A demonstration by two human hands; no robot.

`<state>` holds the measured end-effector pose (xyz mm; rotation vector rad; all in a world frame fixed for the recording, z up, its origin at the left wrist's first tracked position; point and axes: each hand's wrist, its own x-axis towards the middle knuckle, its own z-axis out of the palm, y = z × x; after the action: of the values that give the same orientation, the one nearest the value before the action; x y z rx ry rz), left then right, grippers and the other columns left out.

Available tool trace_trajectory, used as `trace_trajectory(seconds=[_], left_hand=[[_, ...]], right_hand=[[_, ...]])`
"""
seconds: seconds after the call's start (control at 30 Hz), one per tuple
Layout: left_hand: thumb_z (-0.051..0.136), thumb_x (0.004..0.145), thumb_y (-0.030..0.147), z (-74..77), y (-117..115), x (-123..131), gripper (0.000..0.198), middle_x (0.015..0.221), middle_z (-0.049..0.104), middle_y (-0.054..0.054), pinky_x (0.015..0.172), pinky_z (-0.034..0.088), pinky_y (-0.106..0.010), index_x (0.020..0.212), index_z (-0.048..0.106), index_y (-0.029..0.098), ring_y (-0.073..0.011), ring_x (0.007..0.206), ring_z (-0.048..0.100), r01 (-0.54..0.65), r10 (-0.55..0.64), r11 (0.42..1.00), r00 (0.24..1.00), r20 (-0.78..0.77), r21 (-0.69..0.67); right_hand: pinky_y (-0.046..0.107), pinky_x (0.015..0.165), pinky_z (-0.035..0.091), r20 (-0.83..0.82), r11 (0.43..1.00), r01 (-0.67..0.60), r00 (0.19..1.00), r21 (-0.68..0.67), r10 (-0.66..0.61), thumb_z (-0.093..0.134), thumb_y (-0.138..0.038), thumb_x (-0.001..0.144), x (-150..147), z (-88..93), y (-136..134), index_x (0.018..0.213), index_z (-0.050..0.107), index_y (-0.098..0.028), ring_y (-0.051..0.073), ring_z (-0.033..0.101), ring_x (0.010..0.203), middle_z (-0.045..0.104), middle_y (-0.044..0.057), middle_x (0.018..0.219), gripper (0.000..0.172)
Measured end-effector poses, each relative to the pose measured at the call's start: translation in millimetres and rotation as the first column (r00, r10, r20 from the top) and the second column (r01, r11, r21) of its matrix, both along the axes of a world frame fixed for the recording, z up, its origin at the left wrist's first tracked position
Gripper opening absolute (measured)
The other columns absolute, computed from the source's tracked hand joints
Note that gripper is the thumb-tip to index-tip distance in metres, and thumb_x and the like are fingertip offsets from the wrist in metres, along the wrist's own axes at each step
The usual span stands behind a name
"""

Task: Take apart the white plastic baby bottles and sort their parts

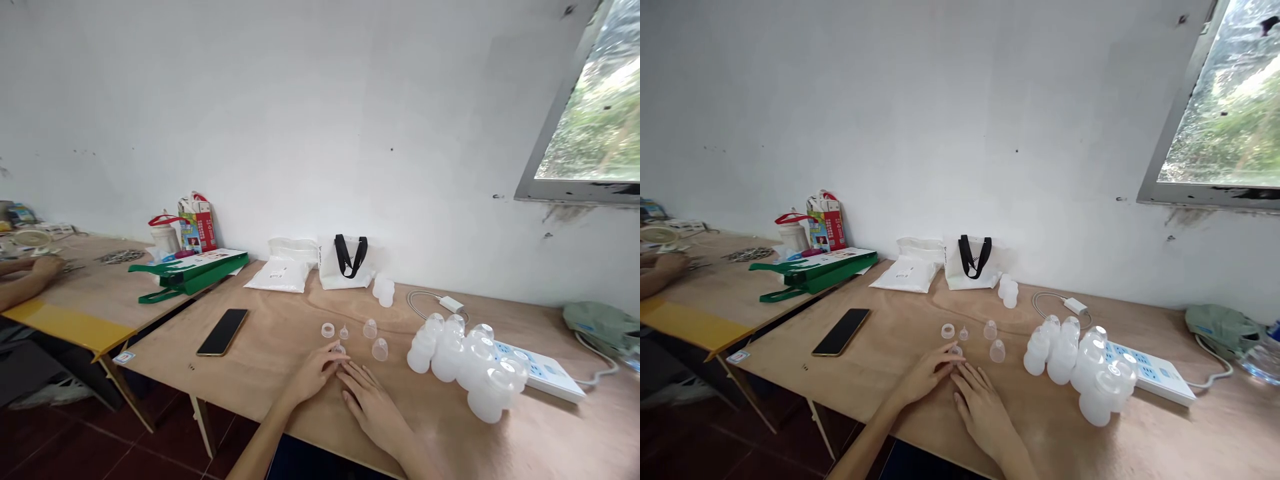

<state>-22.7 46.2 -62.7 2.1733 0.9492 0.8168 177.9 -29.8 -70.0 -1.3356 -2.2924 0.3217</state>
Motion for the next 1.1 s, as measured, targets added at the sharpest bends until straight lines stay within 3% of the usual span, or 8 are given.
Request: trace_trajectory(seconds=[0.1,0.2,0.33,0.53,0.67,0.8,0.97,1.1], left_hand=[[0.056,0.096,0.036,13.4,3,-9,0.029,0.140,0.061,-0.007,0.115,0.037,-0.039,0.118,0.072,0.025,-0.0261,0.134,0.052,0.071,-0.048,0.982,0.990,0.133,-0.172],[0.050,0.098,0.042,12.2,10,-18,0.031,0.124,0.070,-0.008,0.107,0.043,-0.036,0.109,0.069,0.021,-0.0245,0.119,0.061,-0.007,0.056,0.975,0.974,0.219,-0.221],[0.049,0.095,0.038,-4.4,18,-22,0.026,0.115,0.071,-0.008,0.104,0.044,-0.036,0.105,0.066,0.021,-0.0243,0.112,0.063,-0.185,0.218,0.966,0.958,0.187,-0.180],[0.049,0.093,0.042,-11.1,41,-28,0.034,0.106,0.068,-0.008,0.081,0.052,-0.033,0.117,0.058,0.019,-0.0198,0.082,0.066,-0.195,0.234,0.947,0.963,0.132,-0.257],[0.061,0.085,0.034,-4.2,64,-24,0.041,0.123,0.065,-0.009,0.080,0.050,-0.032,0.123,0.056,0.021,-0.0202,0.086,0.065,-0.155,0.161,0.974,0.987,0.024,-0.166],[0.065,0.082,0.035,0.8,84,-4,0.022,0.105,0.070,-0.005,0.091,0.045,-0.033,0.101,0.064,0.023,-0.0239,0.099,0.062,-0.157,0.155,0.987,0.983,-0.096,-0.016],[0.064,0.084,0.044,-5.9,104,17,0.022,0.094,0.069,-0.005,0.086,0.045,-0.031,0.083,0.061,0.021,-0.0241,0.096,0.062,-0.274,0.276,0.961,0.960,0.046,-0.039],[0.047,0.092,0.061,-13.0,117,18,0.043,0.081,0.068,-0.004,0.064,0.046,-0.027,0.081,0.054,0.020,-0.0169,0.067,0.062,-0.325,0.359,0.930,0.903,0.237,-0.171]], right_hand=[[0.050,0.121,0.033,0.003,1.000,0.002,1.000,0.014,-0.002,0.042,-0.030,0.102,1,-0.2,0,0.144,0.053,-0.030,0.024,0.042,0.143,0.048,0.002,0.153,0.043],[0.050,0.121,0.032,-0.004,1.000,-0.001,1.000,0.019,0.002,0.042,-0.030,0.102,1,-0.9,0,0.143,0.053,-0.031,0.023,0.042,0.144,0.048,0.002,0.153,0.042],[0.050,0.121,0.032,-0.004,1.000,-0.005,1.000,0.014,0.005,0.042,-0.029,0.102,1,0.5,0,0.143,0.053,-0.032,0.023,0.041,0.144,0.048,0.001,0.153,0.042],[0.050,0.121,0.032,0.036,1.000,-0.001,0.999,0.028,0.000,0.042,-0.027,0.102,-1,1.1,-3,0.142,0.054,-0.030,0.024,0.042,0.143,0.049,0.002,0.153,0.042],[0.041,0.104,0.050,0.125,0.997,0.062,0.990,0.042,-0.066,0.039,-0.016,0.099,-5,8.8,-1,0.132,0.060,-0.022,0.026,0.057,0.130,0.059,0.009,0.142,0.039],[0.035,0.072,0.055,0.208,0.979,0.204,0.956,0.029,-0.205,0.031,-0.004,0.094,-10,20.0,25,0.108,0.066,-0.016,0.025,0.071,0.084,0.072,0.011,0.099,0.040],[0.040,0.093,0.049,0.181,0.958,0.222,0.950,0.183,-0.255,0.045,-0.006,0.089,-14,9.6,77,0.131,0.057,-0.016,0.029,0.061,0.110,0.065,0.014,0.122,0.046],[0.042,0.101,0.044,0.065,0.955,0.218,0.970,0.202,-0.235,0.046,-0.012,0.092,-17,-6.3,104,0.127,0.062,-0.021,0.028,0.057,0.115,0.064,0.012,0.129,0.039]])
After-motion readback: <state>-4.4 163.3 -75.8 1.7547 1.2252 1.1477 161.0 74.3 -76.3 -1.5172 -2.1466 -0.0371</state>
